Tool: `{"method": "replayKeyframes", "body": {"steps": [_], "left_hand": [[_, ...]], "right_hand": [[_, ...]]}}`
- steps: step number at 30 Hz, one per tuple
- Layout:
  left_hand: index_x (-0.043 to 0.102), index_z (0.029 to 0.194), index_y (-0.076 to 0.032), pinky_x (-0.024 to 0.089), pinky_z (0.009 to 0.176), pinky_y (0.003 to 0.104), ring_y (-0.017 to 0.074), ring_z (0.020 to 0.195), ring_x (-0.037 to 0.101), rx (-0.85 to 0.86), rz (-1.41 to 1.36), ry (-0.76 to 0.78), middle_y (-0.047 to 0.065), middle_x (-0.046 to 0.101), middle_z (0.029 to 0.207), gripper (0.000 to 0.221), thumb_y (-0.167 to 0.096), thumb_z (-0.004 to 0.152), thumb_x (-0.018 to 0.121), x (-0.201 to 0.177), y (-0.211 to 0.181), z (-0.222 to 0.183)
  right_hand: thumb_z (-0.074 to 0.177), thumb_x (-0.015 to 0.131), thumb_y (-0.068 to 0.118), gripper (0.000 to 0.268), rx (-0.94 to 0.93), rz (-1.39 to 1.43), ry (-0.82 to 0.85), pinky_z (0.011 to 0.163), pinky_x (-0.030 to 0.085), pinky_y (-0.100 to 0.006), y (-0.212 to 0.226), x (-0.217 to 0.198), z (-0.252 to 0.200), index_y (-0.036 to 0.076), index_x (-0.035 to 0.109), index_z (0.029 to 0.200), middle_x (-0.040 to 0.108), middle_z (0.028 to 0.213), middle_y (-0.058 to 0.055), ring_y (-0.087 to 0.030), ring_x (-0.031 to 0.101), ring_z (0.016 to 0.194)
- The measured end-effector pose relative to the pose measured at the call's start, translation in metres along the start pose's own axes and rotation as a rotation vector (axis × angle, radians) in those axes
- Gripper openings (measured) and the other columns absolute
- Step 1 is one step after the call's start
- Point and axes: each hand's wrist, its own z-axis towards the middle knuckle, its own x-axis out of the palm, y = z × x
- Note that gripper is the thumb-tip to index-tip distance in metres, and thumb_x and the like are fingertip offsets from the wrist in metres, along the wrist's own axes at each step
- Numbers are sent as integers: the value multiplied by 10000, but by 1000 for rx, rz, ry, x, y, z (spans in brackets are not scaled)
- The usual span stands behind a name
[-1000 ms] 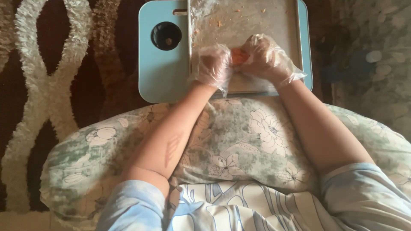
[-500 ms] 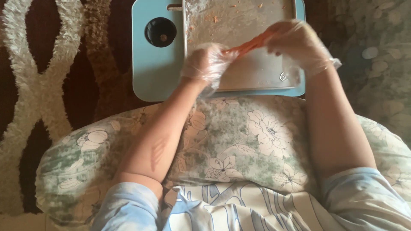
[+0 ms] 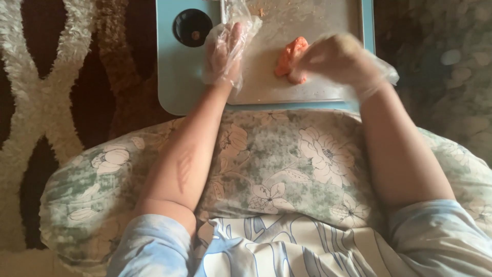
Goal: Kneading a small portion of orange dough on a metal tray using hands.
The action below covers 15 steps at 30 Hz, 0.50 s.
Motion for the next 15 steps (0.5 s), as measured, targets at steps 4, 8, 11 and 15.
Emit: {"method": "replayKeyframes", "body": {"steps": [4, 8, 11, 15], "left_hand": [[424, 1489, -222, 520, 1059, 449, 307, 1288, 512, 1213, 562, -390, 117, 500, 1386, 495, -139, 1074, 681, -16, 45, 29], [591, 1287, -138, 263, 1227, 287, 318, 1553, 150, 1006, 1608, -1636, 246, 223, 1627, 198, -257, 1170, 485, 11, 94, 110], [726, 860, -78, 509, 856, 434, 275, 842, 697, 1012, 534, -652, 110, 758, 866, 399, -381, 1001, 509, -11, 2, 7], [643, 657, -151, 530, 430, 222, 89, 453, 601, 1028, 436, -840, -34, 647, 571, 407, -319, 975, 455, 6, 18, 28]], "right_hand": [[989, 531, 455, 527, 45, -348, -197, 840, 541, -504, -22, 16, 17, 55, 681, 1298, 646, 1307, -228, -398, 639, 1140], [1026, 619, 607, 451, -515, -330, -560, 975, 503, -494, -3, 60, 3, 187, 634, 1190, 622, 1258, -165, -343, 599, 1108], [1007, 697, 157, 242, -577, -344, -648, 1034, 483, -380, -47, 89, 38, 53, 641, 1218, 638, 1136, -103, -249, 620, 1075], [1156, 449, 248, 279, -447, -2038, -768, 698, 597, -256, -90, 114, 84, 50, 620, 1058, 644, 901, -37, -163, 669, 746]]}}
